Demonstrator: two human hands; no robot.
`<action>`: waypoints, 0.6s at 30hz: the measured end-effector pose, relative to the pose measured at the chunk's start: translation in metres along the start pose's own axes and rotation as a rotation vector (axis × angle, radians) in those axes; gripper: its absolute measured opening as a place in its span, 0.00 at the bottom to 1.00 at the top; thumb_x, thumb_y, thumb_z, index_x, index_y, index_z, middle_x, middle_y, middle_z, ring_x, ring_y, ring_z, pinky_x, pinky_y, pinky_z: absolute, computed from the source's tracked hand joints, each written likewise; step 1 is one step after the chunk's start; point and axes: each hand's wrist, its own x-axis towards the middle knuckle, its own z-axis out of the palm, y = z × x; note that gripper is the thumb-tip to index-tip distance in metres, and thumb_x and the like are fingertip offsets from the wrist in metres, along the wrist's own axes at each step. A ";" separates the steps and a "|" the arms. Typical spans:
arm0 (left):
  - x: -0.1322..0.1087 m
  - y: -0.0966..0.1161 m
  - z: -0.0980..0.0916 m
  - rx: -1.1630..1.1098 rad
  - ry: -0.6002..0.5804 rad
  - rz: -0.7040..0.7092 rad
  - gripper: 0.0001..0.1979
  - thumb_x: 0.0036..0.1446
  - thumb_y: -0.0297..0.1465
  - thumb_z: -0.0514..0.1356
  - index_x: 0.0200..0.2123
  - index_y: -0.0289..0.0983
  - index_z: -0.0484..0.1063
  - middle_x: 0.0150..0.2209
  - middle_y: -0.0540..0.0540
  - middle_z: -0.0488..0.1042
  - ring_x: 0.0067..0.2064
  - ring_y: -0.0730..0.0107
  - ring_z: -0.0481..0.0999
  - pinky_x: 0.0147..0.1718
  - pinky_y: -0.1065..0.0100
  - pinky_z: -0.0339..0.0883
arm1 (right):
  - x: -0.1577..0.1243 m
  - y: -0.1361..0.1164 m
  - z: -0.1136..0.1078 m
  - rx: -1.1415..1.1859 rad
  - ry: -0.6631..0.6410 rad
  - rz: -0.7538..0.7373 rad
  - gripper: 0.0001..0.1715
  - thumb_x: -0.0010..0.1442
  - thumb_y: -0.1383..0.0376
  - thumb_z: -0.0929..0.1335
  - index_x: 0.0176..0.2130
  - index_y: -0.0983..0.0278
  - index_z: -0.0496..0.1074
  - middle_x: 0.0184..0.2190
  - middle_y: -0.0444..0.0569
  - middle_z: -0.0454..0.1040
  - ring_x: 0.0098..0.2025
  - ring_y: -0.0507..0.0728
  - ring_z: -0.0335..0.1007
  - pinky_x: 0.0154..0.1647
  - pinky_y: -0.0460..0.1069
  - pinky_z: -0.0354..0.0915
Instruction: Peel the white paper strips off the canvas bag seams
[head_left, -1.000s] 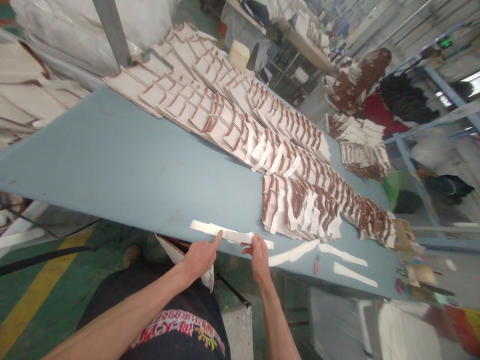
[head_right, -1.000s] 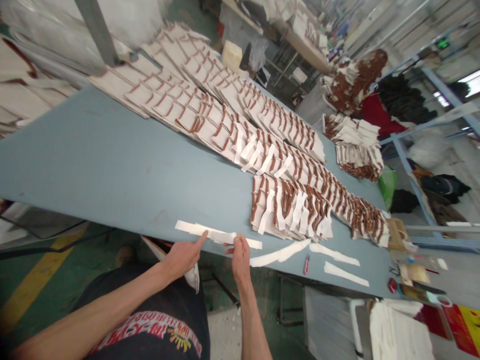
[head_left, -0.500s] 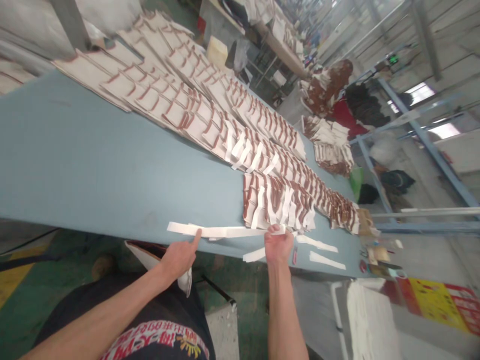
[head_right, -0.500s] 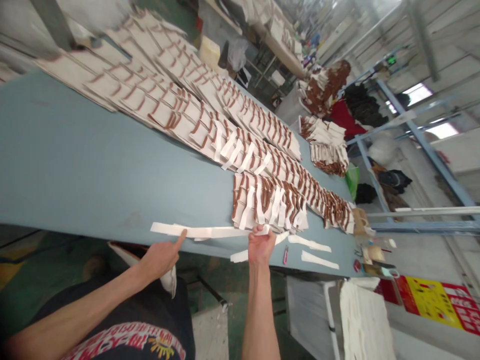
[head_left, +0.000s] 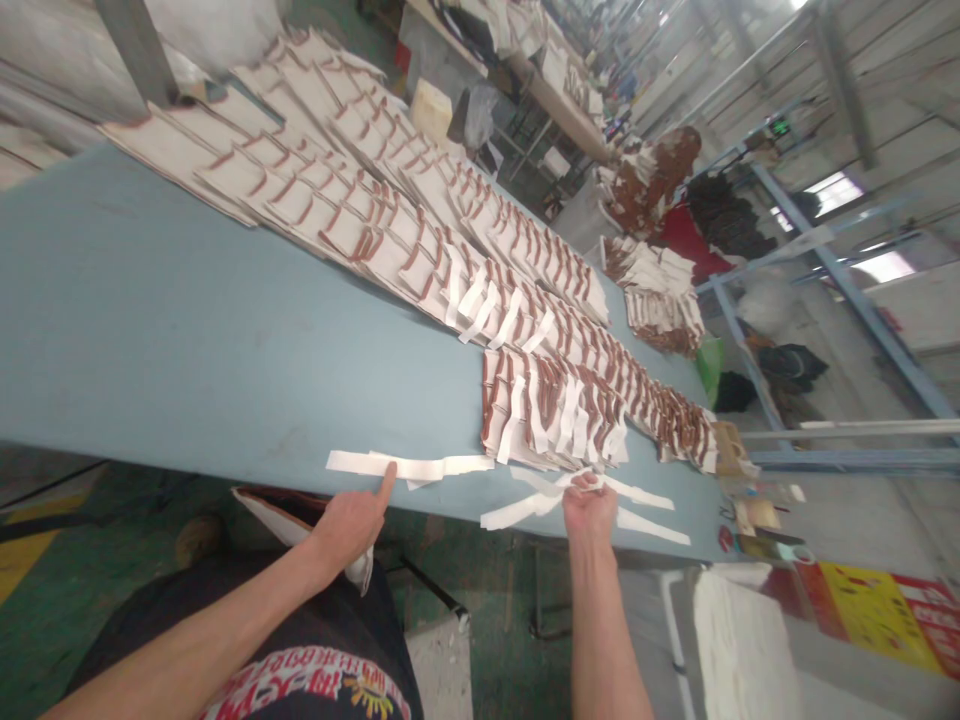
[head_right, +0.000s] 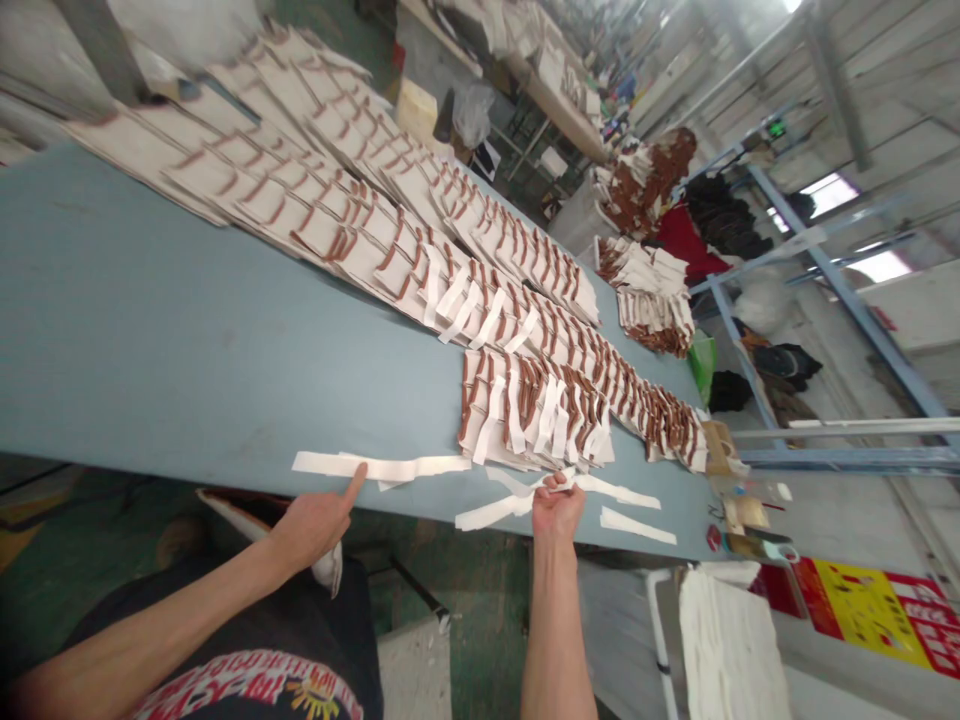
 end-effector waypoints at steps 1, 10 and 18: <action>-0.001 -0.004 0.001 -0.027 0.010 0.012 0.23 0.78 0.40 0.64 0.69 0.36 0.73 0.45 0.44 0.85 0.41 0.59 0.87 0.47 0.52 0.85 | -0.004 -0.005 0.000 0.010 -0.012 0.002 0.17 0.77 0.55 0.73 0.57 0.65 0.77 0.48 0.50 0.81 0.40 0.55 0.80 0.39 0.51 0.80; -0.028 -0.022 -0.001 -0.459 0.136 -0.078 0.24 0.82 0.39 0.52 0.72 0.32 0.69 0.39 0.43 0.85 0.42 0.56 0.86 0.50 0.51 0.77 | -0.088 0.003 0.073 0.142 -0.233 0.157 0.17 0.68 0.61 0.76 0.35 0.61 0.66 0.28 0.35 0.67 0.24 0.47 0.62 0.18 0.39 0.58; -0.055 -0.002 -0.040 -1.107 -0.023 0.093 0.21 0.67 0.49 0.65 0.39 0.36 0.82 0.29 0.51 0.76 0.30 0.66 0.74 0.32 0.66 0.68 | -0.192 0.018 0.168 0.264 -0.493 0.344 0.24 0.57 0.64 0.80 0.33 0.58 0.61 0.28 0.32 0.60 0.25 0.47 0.58 0.20 0.37 0.63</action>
